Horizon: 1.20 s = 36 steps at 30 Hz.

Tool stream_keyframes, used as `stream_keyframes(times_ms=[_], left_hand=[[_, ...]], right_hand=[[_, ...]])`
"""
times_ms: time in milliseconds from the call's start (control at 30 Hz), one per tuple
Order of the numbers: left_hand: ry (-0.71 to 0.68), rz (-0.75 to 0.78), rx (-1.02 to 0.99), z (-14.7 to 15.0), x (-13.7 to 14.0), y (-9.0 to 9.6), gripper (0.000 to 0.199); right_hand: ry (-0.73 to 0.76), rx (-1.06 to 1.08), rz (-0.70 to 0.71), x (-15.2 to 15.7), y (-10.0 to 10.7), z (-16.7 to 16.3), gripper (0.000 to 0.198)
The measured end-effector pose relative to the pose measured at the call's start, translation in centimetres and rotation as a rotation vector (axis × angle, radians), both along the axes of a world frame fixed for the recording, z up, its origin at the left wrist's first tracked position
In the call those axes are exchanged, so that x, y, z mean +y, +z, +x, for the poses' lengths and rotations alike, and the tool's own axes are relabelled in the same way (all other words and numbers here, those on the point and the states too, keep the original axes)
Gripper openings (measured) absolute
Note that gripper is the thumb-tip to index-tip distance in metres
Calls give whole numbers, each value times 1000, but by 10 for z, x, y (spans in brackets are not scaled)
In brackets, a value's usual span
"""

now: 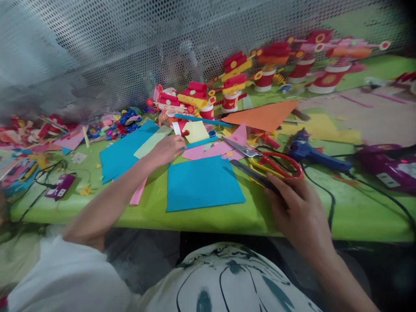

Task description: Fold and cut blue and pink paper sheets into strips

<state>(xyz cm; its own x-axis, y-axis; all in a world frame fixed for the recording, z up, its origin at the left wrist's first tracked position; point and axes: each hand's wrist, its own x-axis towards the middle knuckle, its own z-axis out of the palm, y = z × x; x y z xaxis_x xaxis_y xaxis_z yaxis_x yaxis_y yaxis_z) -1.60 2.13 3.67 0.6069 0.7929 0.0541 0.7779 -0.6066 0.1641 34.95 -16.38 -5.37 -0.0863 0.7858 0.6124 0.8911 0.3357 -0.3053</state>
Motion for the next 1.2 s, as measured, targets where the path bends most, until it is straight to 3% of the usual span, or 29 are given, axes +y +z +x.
stream_keyframes(times_ms=[133,233,300,367,467,533,667,733,967,1200], left_hand=[[22,107,0,1,-35,2,36],[-108,47,-9,-1,-96,2,37],[-213,-31,-21,-4,-137,-1,48],[-147,-59,-32,-11,-170,-8,54],[15,-55,-101,-23,-197,-23,37],[77,-47,-172,-30,-204,-32,29],[128,-9,-284,-34,-211,-44,22],[144,26,-333,-33,-212,-46,20],[167,100,-393,-31,-212,-52,16],[320,132,-343,-24,-210,-55,26]], right_hand=[[-54,-24,-24,-1,3,-5,46],[-179,-146,-55,-1,10,-11,39],[-235,-218,-59,1,14,-14,35],[-245,-250,-61,3,19,-15,34],[-241,-229,-45,5,23,-14,36],[-149,-198,-6,4,25,-13,35],[324,-185,-30,1,26,-15,21],[458,-174,-65,4,26,-19,15],[469,-170,-127,18,29,-28,19],[424,-206,-110,21,30,-36,18]])
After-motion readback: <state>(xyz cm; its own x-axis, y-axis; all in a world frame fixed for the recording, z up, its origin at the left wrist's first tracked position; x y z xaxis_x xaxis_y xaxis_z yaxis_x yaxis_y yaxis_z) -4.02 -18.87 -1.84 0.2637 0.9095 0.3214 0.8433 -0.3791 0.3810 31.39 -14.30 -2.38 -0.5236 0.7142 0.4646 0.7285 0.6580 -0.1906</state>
